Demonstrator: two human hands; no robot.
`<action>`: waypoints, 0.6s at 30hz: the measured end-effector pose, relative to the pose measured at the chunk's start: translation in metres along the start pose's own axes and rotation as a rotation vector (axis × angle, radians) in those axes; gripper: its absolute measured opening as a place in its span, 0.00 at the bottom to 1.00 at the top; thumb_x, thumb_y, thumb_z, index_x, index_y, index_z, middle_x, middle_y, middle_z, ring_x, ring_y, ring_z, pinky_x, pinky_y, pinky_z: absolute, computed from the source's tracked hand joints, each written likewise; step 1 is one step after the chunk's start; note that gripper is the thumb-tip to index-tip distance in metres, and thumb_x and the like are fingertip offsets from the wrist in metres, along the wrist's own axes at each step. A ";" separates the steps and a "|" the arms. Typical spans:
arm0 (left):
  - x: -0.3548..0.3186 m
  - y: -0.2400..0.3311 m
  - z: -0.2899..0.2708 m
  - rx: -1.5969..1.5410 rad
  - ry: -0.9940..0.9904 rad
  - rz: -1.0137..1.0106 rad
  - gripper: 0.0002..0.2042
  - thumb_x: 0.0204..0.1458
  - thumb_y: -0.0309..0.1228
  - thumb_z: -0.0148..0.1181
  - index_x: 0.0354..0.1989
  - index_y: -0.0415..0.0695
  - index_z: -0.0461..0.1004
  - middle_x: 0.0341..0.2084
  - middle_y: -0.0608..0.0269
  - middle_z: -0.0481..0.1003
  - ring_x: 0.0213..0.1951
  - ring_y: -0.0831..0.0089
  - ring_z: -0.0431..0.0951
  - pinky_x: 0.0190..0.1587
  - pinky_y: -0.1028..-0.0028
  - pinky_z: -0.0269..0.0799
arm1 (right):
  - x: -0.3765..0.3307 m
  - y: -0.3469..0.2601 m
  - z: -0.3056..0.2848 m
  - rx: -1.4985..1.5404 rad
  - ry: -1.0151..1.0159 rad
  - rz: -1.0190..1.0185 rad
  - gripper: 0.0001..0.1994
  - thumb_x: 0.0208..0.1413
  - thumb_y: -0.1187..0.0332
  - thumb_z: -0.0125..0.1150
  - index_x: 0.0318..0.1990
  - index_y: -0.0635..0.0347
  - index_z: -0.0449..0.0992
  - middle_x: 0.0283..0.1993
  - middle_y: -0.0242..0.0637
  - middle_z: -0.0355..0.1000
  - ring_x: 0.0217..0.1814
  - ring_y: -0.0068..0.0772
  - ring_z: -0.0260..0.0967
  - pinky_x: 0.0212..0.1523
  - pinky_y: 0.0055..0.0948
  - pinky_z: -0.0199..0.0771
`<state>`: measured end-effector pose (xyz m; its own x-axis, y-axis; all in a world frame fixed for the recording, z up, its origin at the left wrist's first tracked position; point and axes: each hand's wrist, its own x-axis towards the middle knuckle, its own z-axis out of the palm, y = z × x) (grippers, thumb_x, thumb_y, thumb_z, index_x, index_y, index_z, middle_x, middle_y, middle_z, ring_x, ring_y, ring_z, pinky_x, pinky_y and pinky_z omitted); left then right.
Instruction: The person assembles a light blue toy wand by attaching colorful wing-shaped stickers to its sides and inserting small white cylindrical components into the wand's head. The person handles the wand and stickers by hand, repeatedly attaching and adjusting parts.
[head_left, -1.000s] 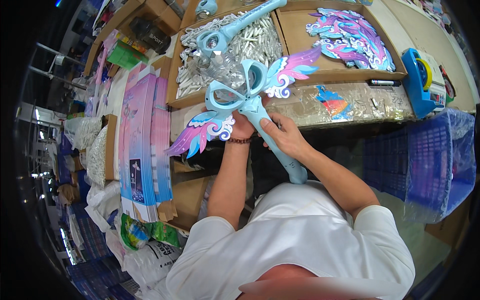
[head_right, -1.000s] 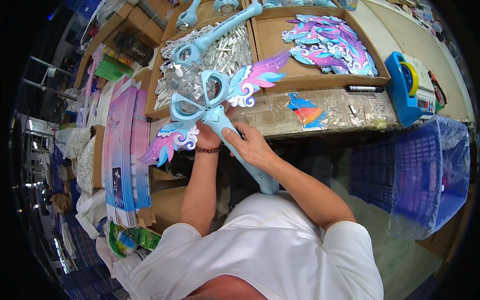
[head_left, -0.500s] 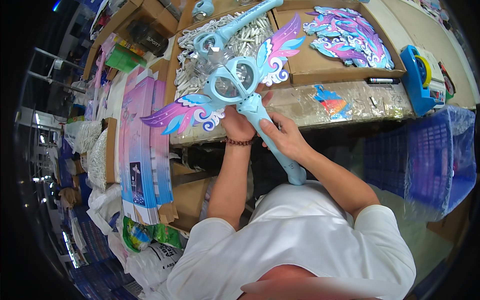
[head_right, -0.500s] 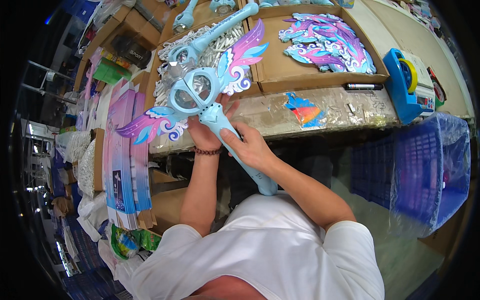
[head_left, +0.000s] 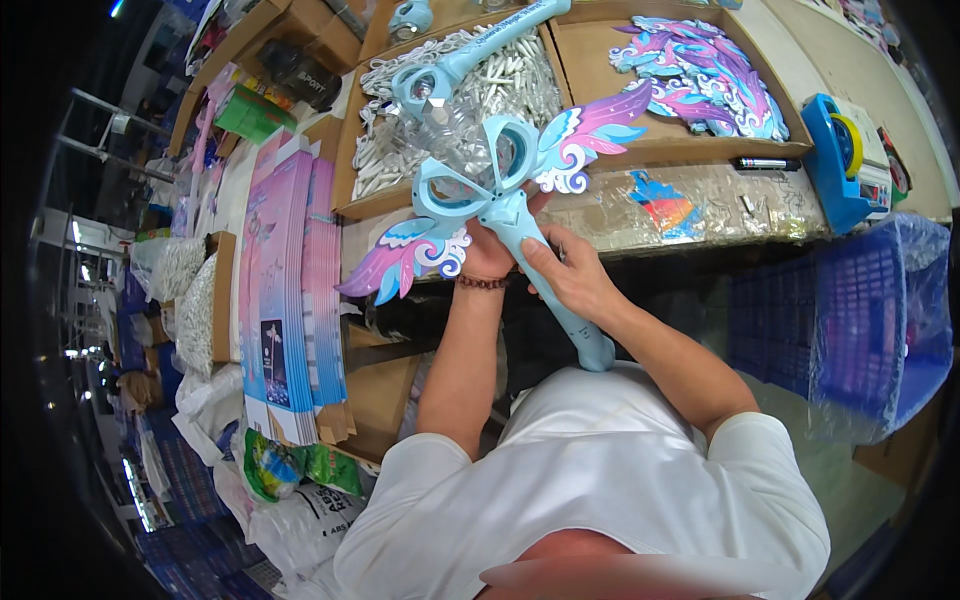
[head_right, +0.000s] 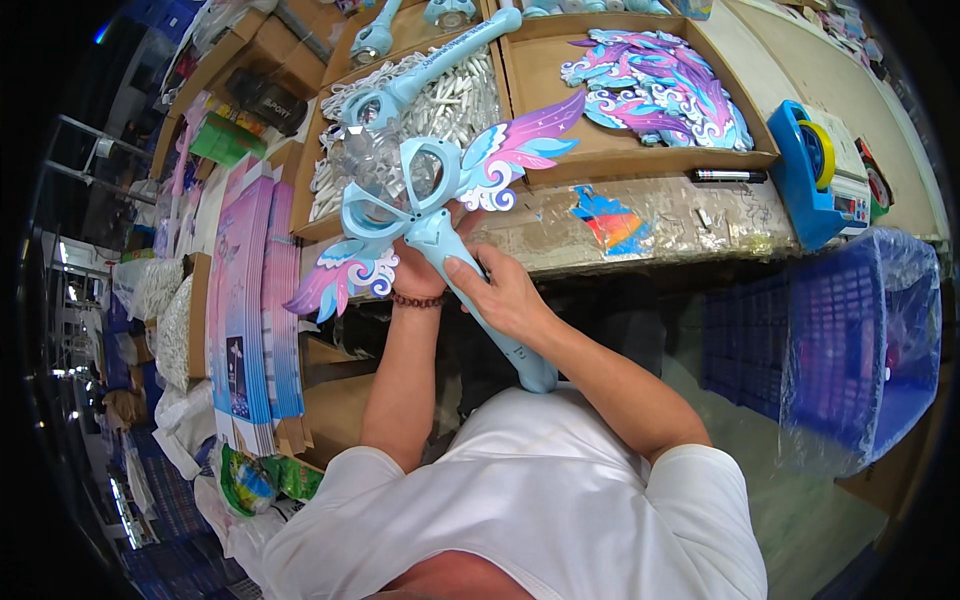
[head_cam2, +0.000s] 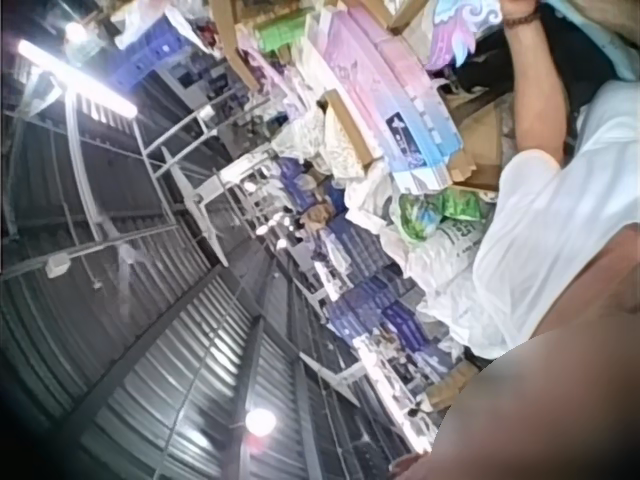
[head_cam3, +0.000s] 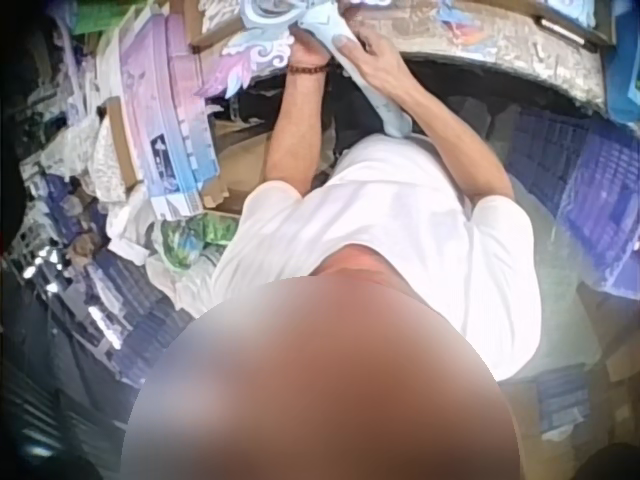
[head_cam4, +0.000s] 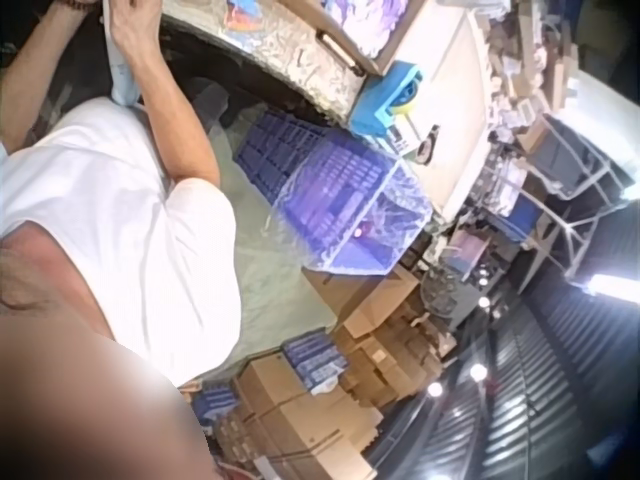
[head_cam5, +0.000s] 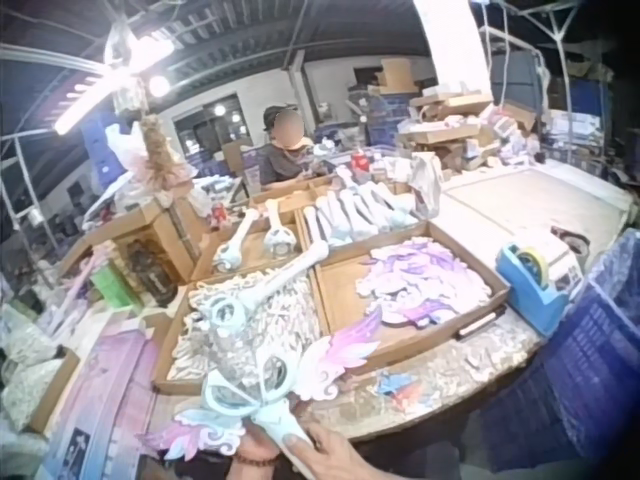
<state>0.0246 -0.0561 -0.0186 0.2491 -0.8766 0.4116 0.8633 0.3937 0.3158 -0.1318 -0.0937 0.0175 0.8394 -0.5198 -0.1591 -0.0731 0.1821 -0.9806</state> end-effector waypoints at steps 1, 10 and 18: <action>-0.001 0.003 -0.008 -0.012 -0.062 -0.013 0.32 0.54 0.53 0.46 0.63 0.43 0.60 0.61 0.50 0.62 0.61 0.51 0.62 0.66 0.45 0.44 | 0.000 0.000 0.001 -0.001 -0.008 0.006 0.24 0.61 0.51 0.52 0.51 0.67 0.68 0.34 0.37 0.72 0.30 0.24 0.70 0.30 0.24 0.72; 0.026 0.004 0.015 0.116 0.132 -0.037 0.37 0.54 0.53 0.47 0.67 0.42 0.51 0.66 0.50 0.53 0.67 0.56 0.51 0.63 0.53 0.55 | -0.001 0.003 0.006 -0.015 0.075 -0.115 0.25 0.61 0.52 0.54 0.52 0.68 0.68 0.35 0.35 0.70 0.32 0.24 0.69 0.33 0.23 0.71; 0.006 -0.011 0.007 -0.158 0.117 -0.025 0.34 0.57 0.52 0.43 0.67 0.43 0.50 0.66 0.48 0.51 0.68 0.48 0.48 0.64 0.44 0.51 | -0.004 -0.001 0.002 -0.076 0.093 -0.089 0.23 0.61 0.52 0.52 0.47 0.67 0.69 0.33 0.36 0.69 0.29 0.24 0.69 0.29 0.24 0.69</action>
<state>0.0139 -0.0635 -0.0140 0.2680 -0.9155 0.3000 0.9258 0.3309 0.1829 -0.1336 -0.0900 0.0192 0.7908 -0.6072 -0.0772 -0.0437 0.0697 -0.9966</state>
